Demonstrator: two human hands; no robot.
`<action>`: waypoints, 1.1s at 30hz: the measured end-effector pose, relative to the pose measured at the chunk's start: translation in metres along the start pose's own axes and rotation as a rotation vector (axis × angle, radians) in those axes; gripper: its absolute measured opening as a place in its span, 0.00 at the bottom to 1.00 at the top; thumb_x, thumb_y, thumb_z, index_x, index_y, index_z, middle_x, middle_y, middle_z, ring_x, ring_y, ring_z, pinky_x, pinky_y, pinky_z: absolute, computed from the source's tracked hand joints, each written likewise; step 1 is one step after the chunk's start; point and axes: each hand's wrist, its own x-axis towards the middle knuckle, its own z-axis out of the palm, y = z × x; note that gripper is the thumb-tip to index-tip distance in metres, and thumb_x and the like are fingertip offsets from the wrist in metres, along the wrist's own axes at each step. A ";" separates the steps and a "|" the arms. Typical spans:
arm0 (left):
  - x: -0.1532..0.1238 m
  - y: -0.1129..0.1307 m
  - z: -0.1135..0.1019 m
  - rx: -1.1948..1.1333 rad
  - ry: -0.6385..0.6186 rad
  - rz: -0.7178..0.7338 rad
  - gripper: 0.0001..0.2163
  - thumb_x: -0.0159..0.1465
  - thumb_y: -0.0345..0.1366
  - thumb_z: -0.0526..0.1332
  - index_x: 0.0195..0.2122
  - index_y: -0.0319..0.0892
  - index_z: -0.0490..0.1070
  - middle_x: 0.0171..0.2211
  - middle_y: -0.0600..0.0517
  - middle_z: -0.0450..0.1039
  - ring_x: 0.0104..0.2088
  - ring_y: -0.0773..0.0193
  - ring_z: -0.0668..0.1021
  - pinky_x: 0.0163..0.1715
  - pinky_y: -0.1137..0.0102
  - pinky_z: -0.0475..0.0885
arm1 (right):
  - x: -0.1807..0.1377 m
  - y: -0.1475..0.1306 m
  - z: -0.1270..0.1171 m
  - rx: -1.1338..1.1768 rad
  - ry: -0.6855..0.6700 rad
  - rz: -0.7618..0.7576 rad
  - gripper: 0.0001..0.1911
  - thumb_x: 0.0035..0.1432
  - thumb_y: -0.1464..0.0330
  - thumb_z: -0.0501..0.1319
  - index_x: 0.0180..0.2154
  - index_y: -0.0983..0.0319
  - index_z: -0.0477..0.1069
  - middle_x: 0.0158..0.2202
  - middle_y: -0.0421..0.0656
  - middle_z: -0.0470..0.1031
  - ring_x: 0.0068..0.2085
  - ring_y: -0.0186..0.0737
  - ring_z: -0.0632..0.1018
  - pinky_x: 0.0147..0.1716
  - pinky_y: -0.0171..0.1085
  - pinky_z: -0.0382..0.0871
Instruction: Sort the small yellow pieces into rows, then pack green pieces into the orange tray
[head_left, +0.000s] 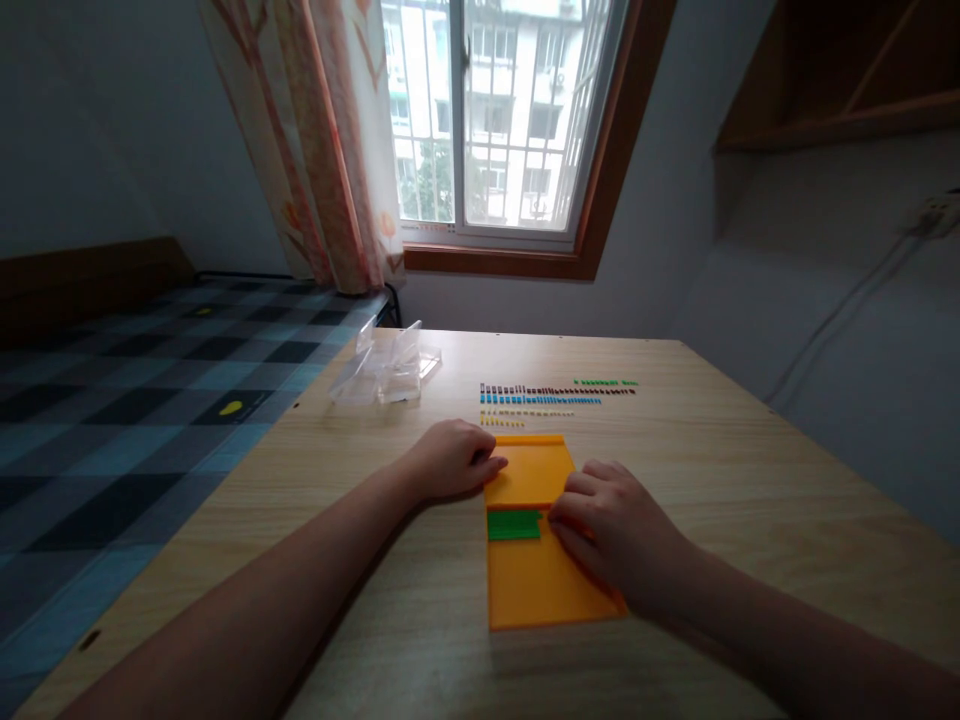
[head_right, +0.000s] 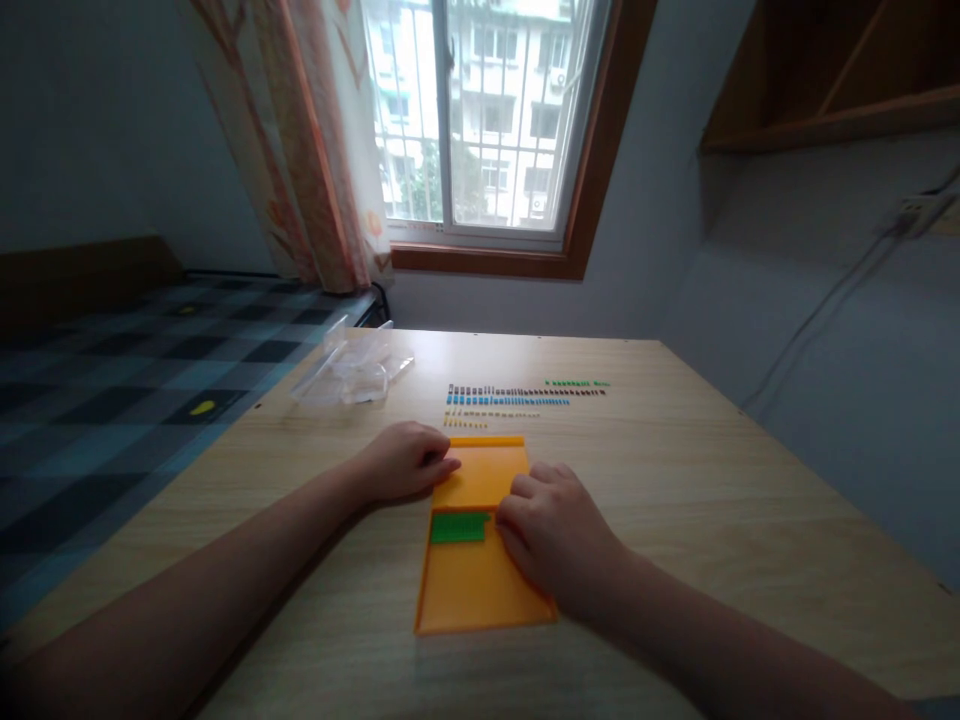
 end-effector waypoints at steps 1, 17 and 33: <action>0.000 0.000 0.000 0.001 -0.002 -0.003 0.17 0.65 0.45 0.59 0.21 0.42 0.70 0.22 0.52 0.72 0.24 0.64 0.69 0.26 0.69 0.57 | 0.000 0.000 0.000 -0.004 0.004 -0.004 0.09 0.64 0.70 0.61 0.32 0.58 0.79 0.32 0.42 0.77 0.38 0.42 0.72 0.42 0.42 0.59; 0.001 0.000 0.002 0.010 -0.002 0.004 0.18 0.65 0.45 0.59 0.21 0.42 0.69 0.22 0.51 0.73 0.25 0.64 0.70 0.26 0.69 0.56 | 0.006 0.000 0.007 -0.048 0.060 0.001 0.09 0.63 0.69 0.64 0.30 0.57 0.80 0.30 0.41 0.78 0.37 0.41 0.71 0.41 0.42 0.58; 0.001 -0.001 0.001 0.000 -0.017 0.004 0.17 0.64 0.45 0.60 0.22 0.42 0.69 0.22 0.52 0.72 0.25 0.64 0.70 0.26 0.69 0.57 | 0.002 -0.003 0.002 -0.023 0.040 -0.011 0.11 0.64 0.70 0.60 0.32 0.58 0.80 0.30 0.42 0.77 0.35 0.41 0.72 0.39 0.42 0.60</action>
